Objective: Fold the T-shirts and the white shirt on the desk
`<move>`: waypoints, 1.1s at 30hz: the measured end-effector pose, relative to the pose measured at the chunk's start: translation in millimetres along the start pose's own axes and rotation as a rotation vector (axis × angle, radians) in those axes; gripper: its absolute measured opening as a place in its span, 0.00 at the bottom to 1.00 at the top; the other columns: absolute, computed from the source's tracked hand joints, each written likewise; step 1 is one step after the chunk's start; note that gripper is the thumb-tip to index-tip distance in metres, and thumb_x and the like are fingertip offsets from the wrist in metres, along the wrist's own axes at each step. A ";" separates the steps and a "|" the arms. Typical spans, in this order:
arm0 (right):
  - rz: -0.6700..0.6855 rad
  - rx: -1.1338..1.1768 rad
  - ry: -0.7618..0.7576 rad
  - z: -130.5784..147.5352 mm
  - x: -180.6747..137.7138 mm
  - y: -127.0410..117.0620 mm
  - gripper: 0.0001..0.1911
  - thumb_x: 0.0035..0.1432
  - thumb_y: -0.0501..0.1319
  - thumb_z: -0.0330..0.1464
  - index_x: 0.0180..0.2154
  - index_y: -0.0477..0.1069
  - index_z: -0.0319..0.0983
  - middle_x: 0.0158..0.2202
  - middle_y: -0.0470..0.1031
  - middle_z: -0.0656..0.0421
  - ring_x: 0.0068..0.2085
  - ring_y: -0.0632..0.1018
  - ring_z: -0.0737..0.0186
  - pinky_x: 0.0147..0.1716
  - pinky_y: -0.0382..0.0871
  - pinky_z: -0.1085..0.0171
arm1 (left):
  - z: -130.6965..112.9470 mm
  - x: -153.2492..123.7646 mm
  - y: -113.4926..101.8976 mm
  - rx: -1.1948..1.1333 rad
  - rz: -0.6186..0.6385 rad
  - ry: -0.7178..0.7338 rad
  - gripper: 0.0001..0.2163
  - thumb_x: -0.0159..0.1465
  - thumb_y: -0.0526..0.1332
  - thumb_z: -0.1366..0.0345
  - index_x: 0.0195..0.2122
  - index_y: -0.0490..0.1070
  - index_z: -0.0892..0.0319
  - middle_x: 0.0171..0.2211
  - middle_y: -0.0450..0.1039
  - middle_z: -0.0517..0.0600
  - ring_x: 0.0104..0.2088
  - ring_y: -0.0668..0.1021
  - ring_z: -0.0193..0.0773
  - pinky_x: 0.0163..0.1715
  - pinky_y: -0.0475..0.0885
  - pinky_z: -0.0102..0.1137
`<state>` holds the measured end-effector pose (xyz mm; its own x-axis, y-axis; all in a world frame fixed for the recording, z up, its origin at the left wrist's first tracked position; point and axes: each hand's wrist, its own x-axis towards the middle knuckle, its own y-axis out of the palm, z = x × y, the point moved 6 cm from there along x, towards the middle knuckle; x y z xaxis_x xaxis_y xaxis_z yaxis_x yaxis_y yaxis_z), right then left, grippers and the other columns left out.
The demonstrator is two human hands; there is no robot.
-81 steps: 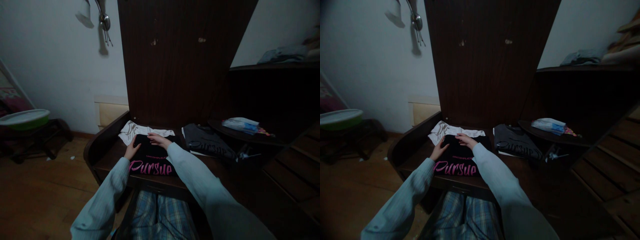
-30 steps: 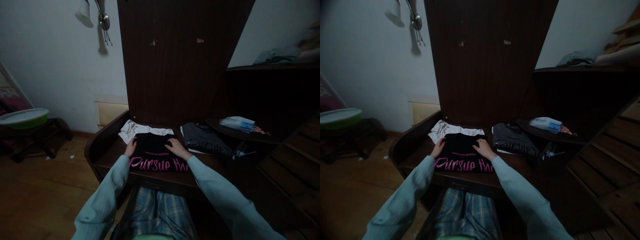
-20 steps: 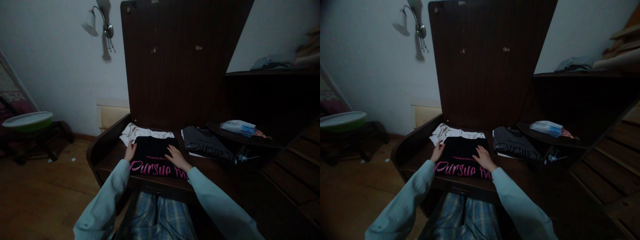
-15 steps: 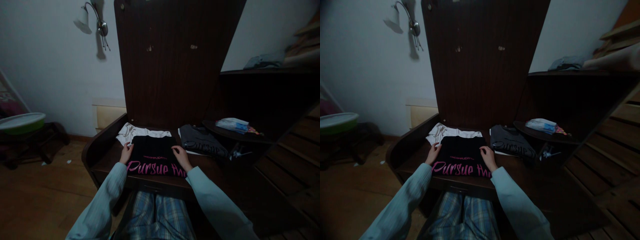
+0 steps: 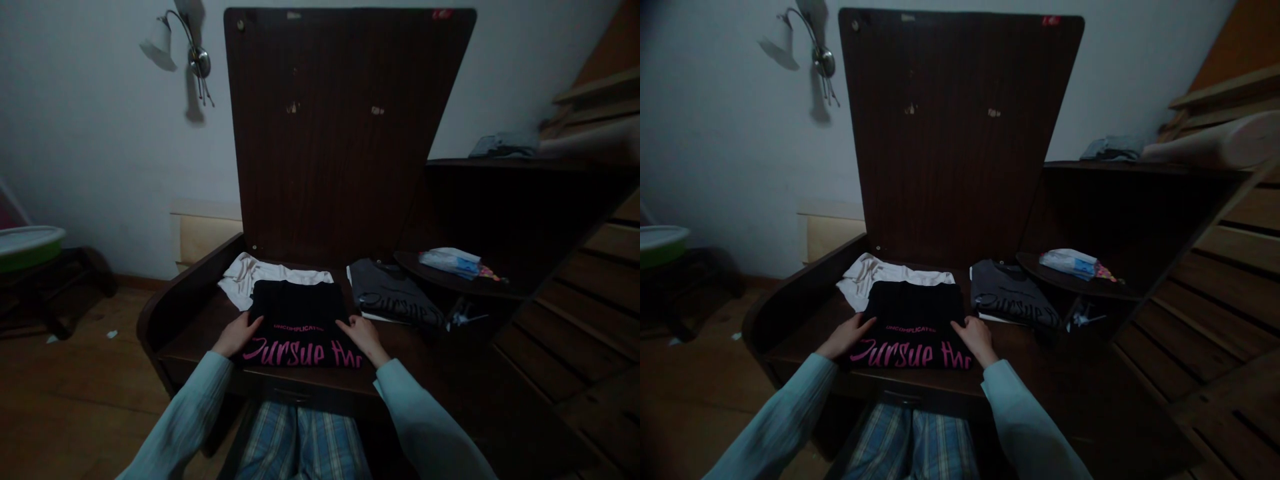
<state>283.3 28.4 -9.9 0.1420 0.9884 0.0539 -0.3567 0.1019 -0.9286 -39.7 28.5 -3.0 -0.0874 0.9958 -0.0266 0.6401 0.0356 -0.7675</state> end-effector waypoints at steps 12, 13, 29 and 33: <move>0.076 0.138 0.005 18.2 1.1 -4.8 0.20 0.47 0.60 0.43 0.37 0.63 0.36 0.38 0.73 0.48 0.41 0.74 0.53 0.35 0.63 0.63 | 7.7 -3.1 17.5 -0.764 0.145 -0.085 0.24 0.49 0.64 0.54 0.44 0.61 0.59 0.41 0.73 0.54 0.38 0.77 0.41 0.39 0.73 0.33; 0.082 0.172 0.005 17.4 1.9 -4.3 0.20 0.46 0.61 0.42 0.38 0.63 0.35 0.39 0.73 0.48 0.42 0.74 0.53 0.37 0.63 0.63 | 8.9 -2.8 19.0 -0.807 0.143 -0.106 0.24 0.49 0.64 0.56 0.45 0.61 0.58 0.41 0.72 0.53 0.38 0.77 0.41 0.38 0.73 0.33; 0.094 0.416 -0.126 30.5 2.6 -8.6 0.40 0.47 0.61 0.32 0.59 0.45 0.40 0.47 0.70 0.53 0.47 0.72 0.55 0.45 0.63 0.59 | -7.3 -6.4 7.3 -0.664 -0.039 0.133 0.28 0.52 0.57 0.63 0.56 0.57 0.54 0.59 0.54 0.48 0.59 0.57 0.44 0.56 0.56 0.36; -0.024 0.315 -0.301 55.4 -6.4 -28.3 0.33 0.52 0.57 0.31 0.59 0.48 0.42 0.45 0.71 0.54 0.46 0.73 0.57 0.44 0.63 0.62 | -21.1 -13.6 2.6 -0.603 -0.097 0.231 0.26 0.53 0.55 0.58 0.54 0.60 0.56 0.57 0.59 0.49 0.57 0.61 0.45 0.55 0.57 0.38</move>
<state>241.3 25.5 36.3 -0.1050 0.9695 0.2216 -0.6276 0.1082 -0.7710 -20.7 16.8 8.9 -0.0429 0.9758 0.2144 0.9594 0.1001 -0.2636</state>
